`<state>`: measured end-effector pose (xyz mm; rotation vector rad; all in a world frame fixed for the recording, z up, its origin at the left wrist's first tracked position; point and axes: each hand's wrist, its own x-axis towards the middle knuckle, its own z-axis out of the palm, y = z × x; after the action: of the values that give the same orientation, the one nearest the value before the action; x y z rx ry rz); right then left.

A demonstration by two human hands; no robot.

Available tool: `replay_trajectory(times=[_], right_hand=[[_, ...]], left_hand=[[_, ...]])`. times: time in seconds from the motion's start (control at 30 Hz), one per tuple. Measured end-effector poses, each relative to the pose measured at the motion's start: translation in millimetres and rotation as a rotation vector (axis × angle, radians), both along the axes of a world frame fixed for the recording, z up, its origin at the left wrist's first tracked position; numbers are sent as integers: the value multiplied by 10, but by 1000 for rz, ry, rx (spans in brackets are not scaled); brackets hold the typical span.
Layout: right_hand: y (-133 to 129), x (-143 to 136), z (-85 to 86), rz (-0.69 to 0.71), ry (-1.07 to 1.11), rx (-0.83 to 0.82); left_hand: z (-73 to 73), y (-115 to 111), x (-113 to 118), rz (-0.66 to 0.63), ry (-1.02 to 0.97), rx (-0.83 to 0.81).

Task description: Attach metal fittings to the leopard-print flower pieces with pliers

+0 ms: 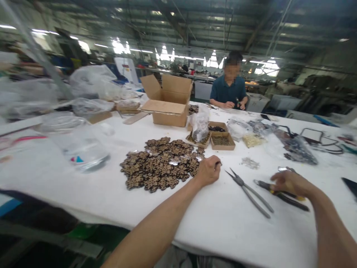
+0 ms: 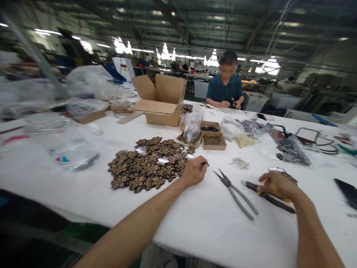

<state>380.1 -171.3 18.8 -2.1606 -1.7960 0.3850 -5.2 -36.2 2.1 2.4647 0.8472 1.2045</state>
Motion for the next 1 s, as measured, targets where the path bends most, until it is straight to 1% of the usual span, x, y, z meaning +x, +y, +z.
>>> replay_trajectory(times=[0.03,0.1,0.13,0.2,0.27,0.4,0.5,0.63,0.8,1.0], right_hand=[[114,-32,58,44,36,-78],[348,-74,136,45,83,-108],[451,-91,148,31,102,-111],[607,-127,116,10,100,-101],[702,-161,29,-14,77,-77],[787,-161,-178,-72,19,-14],[827,-99,-274,-79,1,-4],[891,3,-343,-65,-18,-18],[949,102,-417,-52,-26,10],[948,171,-438,-21,-37,21]], left_hand=[[9,31,4,2,-6,1],[27,69,21,3,-6,11],[37,74,29,6,-1,18],[58,70,33,18,10,31],[74,64,26,31,15,41],[76,82,31,31,23,39],[65,95,70,21,35,22],[57,98,132,7,61,-1],[40,110,204,12,71,-18],[21,109,275,10,71,-23]])
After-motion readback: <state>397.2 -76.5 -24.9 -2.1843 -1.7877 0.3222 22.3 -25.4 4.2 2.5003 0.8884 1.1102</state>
